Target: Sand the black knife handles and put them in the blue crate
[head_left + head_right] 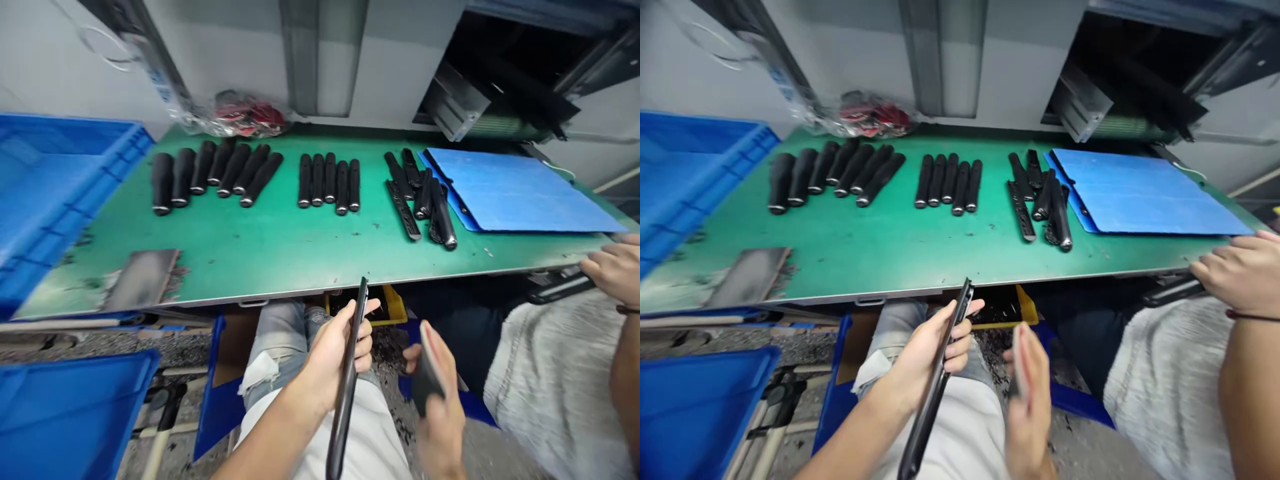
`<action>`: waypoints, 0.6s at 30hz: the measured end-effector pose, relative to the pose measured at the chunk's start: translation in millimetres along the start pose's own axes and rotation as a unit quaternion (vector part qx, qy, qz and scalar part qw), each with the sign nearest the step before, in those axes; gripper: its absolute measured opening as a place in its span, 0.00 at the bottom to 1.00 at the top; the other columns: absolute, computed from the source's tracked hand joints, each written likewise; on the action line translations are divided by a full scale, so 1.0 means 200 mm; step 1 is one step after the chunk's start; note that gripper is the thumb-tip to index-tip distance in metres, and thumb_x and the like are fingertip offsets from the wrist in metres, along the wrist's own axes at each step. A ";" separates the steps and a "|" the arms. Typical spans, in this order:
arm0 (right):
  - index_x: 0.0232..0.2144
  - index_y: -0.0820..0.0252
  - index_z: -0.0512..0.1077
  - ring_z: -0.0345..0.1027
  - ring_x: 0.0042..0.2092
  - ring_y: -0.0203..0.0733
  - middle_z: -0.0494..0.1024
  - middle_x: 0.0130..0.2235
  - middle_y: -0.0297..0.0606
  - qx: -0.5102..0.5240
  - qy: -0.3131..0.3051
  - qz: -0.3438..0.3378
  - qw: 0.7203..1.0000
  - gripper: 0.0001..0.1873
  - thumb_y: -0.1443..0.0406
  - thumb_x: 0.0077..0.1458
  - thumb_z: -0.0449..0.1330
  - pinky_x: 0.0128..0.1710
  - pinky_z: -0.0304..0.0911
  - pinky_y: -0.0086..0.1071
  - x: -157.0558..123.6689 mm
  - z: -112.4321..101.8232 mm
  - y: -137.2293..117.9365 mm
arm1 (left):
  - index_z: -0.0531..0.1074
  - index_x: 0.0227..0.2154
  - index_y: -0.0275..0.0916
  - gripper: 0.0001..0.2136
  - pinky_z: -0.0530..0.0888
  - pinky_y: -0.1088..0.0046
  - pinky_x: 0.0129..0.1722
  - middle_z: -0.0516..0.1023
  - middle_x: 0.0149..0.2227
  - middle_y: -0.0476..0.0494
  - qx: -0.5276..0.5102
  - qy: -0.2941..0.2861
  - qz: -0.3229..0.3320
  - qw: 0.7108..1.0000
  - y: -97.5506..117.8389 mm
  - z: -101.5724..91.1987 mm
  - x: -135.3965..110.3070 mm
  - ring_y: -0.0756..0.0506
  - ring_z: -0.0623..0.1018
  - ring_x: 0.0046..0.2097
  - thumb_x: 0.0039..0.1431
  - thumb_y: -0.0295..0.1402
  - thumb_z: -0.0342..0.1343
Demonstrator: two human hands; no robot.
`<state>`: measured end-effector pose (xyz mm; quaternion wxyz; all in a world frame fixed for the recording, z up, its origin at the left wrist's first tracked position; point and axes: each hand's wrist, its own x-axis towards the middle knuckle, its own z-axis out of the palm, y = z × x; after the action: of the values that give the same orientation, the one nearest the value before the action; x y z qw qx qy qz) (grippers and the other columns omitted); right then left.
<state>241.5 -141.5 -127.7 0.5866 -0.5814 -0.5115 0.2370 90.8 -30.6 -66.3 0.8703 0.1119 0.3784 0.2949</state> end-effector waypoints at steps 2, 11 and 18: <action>0.59 0.52 0.73 0.72 0.48 0.45 0.74 0.57 0.37 -0.083 -0.108 -0.265 0.954 0.17 0.63 0.71 0.58 0.45 0.70 0.33 -0.04 0.06 -0.20 | 0.68 0.58 0.33 0.20 0.50 0.82 0.17 0.54 0.24 0.58 -0.094 -0.007 0.023 0.995 0.04 0.00 -0.14 0.57 0.52 0.20 0.73 0.40 0.44; 0.60 0.50 0.71 0.69 0.53 0.48 0.73 0.58 0.35 -0.175 -0.209 -0.350 0.896 0.17 0.65 0.76 0.50 0.50 0.61 0.44 0.83 0.25 -0.41 | 0.76 0.48 0.31 0.22 0.54 0.82 0.15 0.55 0.19 0.59 -0.063 -0.101 0.054 0.991 0.06 -0.13 -0.59 0.57 0.55 0.17 0.57 0.42 0.68; 0.64 0.45 0.64 0.59 0.65 0.42 0.67 0.64 0.30 -0.148 -0.228 -0.214 0.938 0.20 0.60 0.77 0.43 0.66 0.49 0.38 0.53 0.25 -0.45 | 0.70 0.42 0.33 0.08 0.75 0.79 0.27 0.74 0.29 0.47 -0.314 -0.018 0.084 0.945 0.29 -0.25 -0.55 0.52 0.76 0.27 0.71 0.32 0.50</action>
<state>207.1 -45.7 -20.3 0.3985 -0.4690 -0.7731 0.1535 -30.5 -51.5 -11.6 0.8401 -0.1306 0.2395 0.4689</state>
